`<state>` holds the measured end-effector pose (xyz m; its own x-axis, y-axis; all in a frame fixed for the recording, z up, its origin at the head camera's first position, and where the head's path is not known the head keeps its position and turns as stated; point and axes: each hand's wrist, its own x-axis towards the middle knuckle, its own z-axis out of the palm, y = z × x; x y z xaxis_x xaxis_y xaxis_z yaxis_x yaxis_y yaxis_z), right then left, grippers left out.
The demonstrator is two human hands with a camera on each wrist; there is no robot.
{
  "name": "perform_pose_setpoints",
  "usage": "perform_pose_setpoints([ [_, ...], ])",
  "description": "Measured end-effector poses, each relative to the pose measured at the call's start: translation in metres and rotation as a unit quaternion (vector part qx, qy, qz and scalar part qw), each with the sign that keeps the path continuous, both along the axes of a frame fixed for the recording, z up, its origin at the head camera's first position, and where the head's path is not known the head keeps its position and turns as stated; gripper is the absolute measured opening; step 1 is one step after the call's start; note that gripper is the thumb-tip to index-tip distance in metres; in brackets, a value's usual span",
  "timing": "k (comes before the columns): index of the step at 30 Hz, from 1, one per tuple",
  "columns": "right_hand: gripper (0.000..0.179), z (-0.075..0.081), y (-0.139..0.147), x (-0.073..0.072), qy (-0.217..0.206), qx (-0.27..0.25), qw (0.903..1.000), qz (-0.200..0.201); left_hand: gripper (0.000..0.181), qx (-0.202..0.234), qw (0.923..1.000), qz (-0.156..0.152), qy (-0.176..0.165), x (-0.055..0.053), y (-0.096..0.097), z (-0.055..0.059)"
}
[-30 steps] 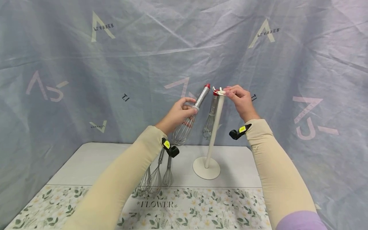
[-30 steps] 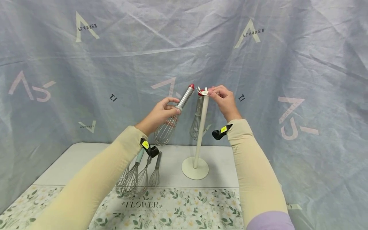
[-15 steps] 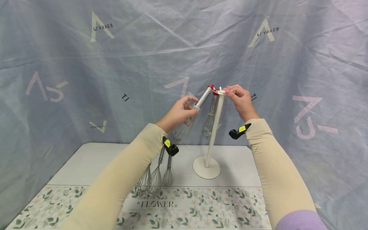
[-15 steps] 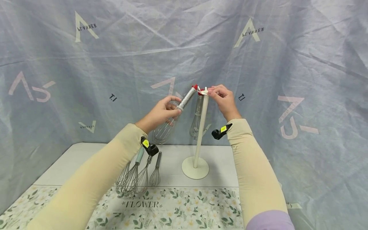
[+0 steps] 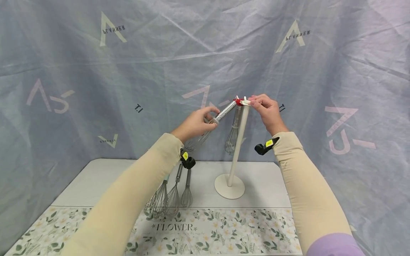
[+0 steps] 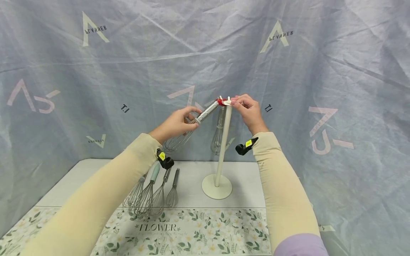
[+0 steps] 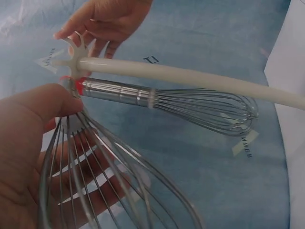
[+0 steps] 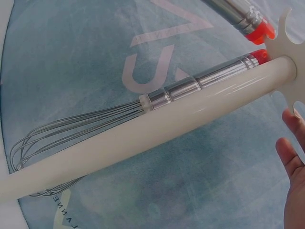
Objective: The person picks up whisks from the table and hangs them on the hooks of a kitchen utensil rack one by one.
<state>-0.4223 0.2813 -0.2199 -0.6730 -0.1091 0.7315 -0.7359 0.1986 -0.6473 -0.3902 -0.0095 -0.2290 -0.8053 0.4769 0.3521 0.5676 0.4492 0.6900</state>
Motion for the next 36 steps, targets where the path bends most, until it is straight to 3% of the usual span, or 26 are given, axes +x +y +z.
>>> perform_pose_setpoints([
  [8,0.016,-0.003,0.002,-0.005,0.010,0.003,0.9999,0.000,0.046,0.037,0.9991,0.002,-0.022,-0.008,0.012,-0.024],
  [22,0.014,-0.004,0.002,-0.008,0.020,-0.013,0.9996,0.012,0.063,0.074,0.9943,0.007,-0.076,-0.016,0.040,-0.083],
  [31,0.025,-0.002,0.001,-0.007,0.017,-0.013,0.9997,0.015,0.064,0.093,0.9881,0.012,-0.122,-0.013,0.052,-0.105],
  [36,0.018,-0.003,0.001,-0.007,0.018,-0.016,0.9996,0.016,0.064,0.101,0.9862,0.015,-0.130,-0.015,0.056,-0.114],
])
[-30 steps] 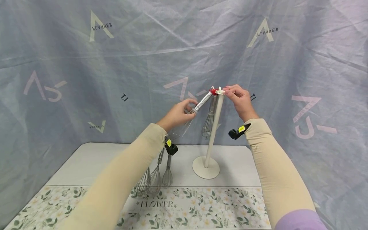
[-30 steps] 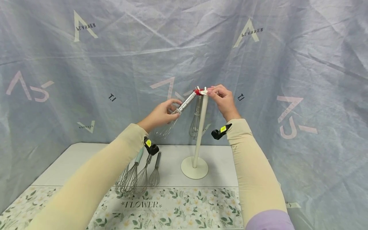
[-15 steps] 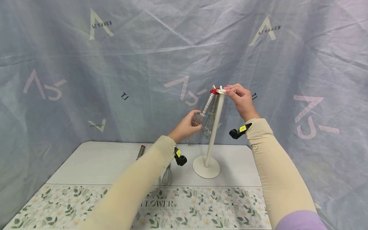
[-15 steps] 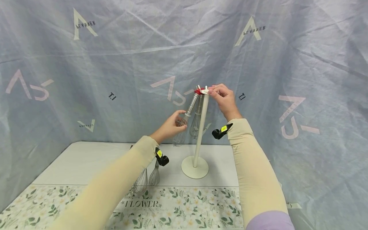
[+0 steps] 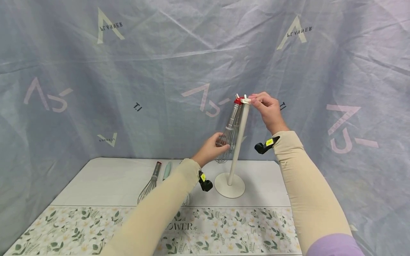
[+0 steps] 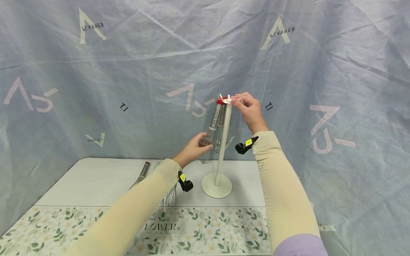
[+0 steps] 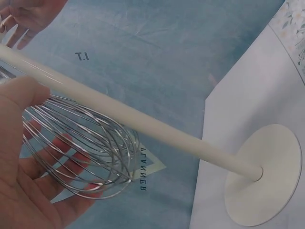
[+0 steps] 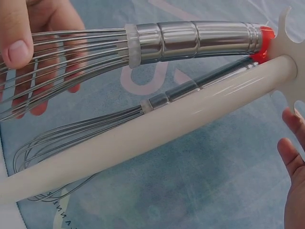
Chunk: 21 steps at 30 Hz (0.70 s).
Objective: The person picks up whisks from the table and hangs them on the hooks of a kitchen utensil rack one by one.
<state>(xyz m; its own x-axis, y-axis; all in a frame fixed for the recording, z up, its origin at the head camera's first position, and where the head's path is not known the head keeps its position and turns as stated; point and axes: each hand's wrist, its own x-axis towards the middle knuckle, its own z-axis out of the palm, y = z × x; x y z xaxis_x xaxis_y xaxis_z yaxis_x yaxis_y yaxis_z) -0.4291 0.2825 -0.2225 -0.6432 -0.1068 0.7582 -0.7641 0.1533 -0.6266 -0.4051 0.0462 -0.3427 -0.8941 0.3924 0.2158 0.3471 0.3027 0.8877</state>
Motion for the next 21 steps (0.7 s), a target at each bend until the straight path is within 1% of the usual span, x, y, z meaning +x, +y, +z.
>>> perform_pose_setpoints([
  [10,0.023,-0.001,0.000,0.000,0.004,0.000,1.0000,-0.002,0.064,-0.002,0.9999,0.009,-0.014,0.001,0.005,-0.011],
  [13,0.021,-0.001,0.001,-0.001,0.007,0.000,1.0000,0.000,0.066,-0.004,0.9997,0.012,-0.021,0.000,0.008,-0.015],
  [17,0.020,-0.001,0.000,0.000,0.007,-0.002,1.0000,0.003,0.070,-0.008,0.9992,0.017,-0.036,-0.001,0.010,-0.020],
  [21,0.020,0.000,0.000,0.000,0.005,-0.006,1.0000,0.005,0.066,-0.004,0.9984,0.013,-0.054,0.000,0.008,-0.023],
])
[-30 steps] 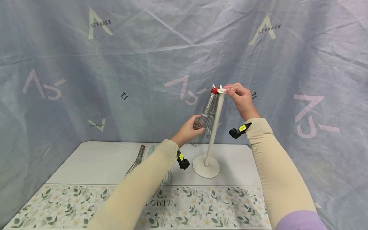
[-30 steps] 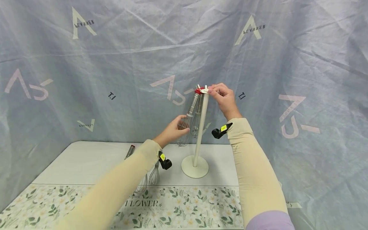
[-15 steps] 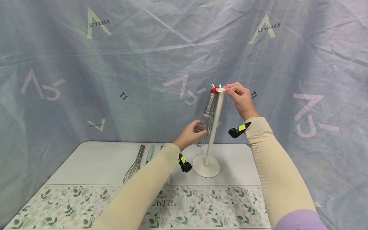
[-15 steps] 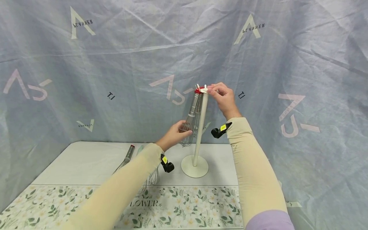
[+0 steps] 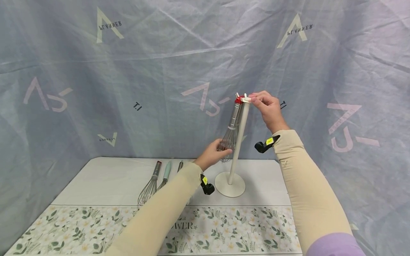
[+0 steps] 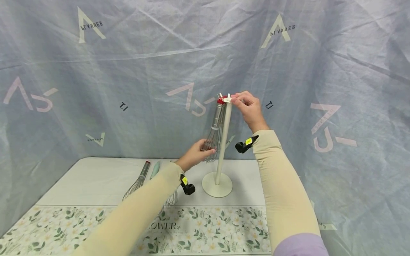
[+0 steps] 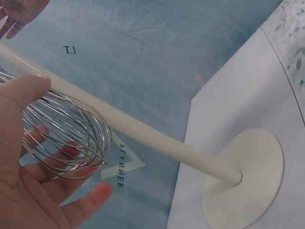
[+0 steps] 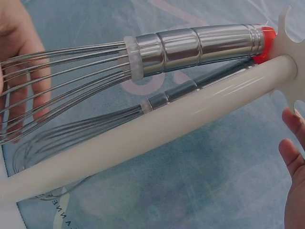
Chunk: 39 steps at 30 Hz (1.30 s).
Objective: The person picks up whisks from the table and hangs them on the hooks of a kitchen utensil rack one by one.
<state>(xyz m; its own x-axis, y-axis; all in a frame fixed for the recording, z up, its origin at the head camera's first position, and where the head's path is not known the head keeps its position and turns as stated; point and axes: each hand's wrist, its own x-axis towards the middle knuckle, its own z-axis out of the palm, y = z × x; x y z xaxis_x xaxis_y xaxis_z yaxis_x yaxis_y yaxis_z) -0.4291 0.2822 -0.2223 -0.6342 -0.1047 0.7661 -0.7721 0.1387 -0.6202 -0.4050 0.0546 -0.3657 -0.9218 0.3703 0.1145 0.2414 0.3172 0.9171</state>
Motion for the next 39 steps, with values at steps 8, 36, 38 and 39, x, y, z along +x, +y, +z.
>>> perform_pose_setpoints([
  [8,0.016,0.000,-0.001,0.001,-0.003,0.008,0.9999,-0.011,0.074,-0.022,0.9980,-0.020,-0.056,-0.001,-0.014,-0.018],
  [36,0.023,0.013,-0.023,0.039,0.021,0.012,0.9950,-0.097,0.046,-0.028,0.9988,-0.002,-0.041,0.016,-0.133,-0.040],
  [38,0.024,0.013,-0.026,0.041,0.023,0.010,0.9946,-0.100,0.046,-0.025,0.9988,0.004,-0.042,0.017,-0.140,-0.041],
  [39,0.024,0.013,-0.027,0.040,0.024,0.006,0.9947,-0.100,0.046,-0.023,0.9989,0.005,-0.042,0.017,-0.143,-0.042],
])
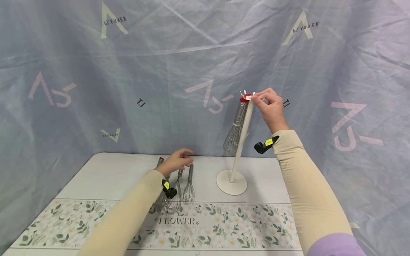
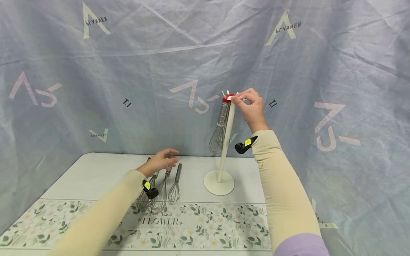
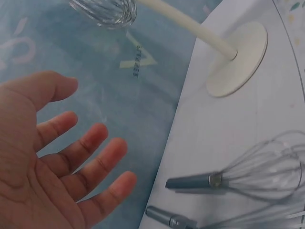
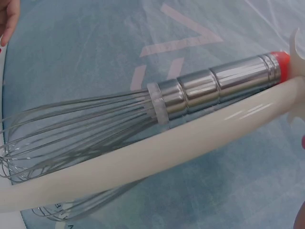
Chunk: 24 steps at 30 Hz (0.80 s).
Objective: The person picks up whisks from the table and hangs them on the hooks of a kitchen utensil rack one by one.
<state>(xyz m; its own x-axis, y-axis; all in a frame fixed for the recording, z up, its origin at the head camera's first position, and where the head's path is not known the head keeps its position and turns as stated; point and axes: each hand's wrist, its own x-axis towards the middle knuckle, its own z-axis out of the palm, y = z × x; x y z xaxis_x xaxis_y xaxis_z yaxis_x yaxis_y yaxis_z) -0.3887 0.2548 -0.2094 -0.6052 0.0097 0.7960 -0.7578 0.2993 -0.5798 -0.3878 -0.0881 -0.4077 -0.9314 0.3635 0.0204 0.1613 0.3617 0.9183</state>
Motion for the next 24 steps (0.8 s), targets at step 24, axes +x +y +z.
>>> perform_pose_setpoints([
  [24,0.031,-0.006,-0.028,0.001,0.037,-0.022,0.9954,-0.086,0.040,0.025,0.9981,0.051,-0.023,-0.004,-0.019,-0.014],
])
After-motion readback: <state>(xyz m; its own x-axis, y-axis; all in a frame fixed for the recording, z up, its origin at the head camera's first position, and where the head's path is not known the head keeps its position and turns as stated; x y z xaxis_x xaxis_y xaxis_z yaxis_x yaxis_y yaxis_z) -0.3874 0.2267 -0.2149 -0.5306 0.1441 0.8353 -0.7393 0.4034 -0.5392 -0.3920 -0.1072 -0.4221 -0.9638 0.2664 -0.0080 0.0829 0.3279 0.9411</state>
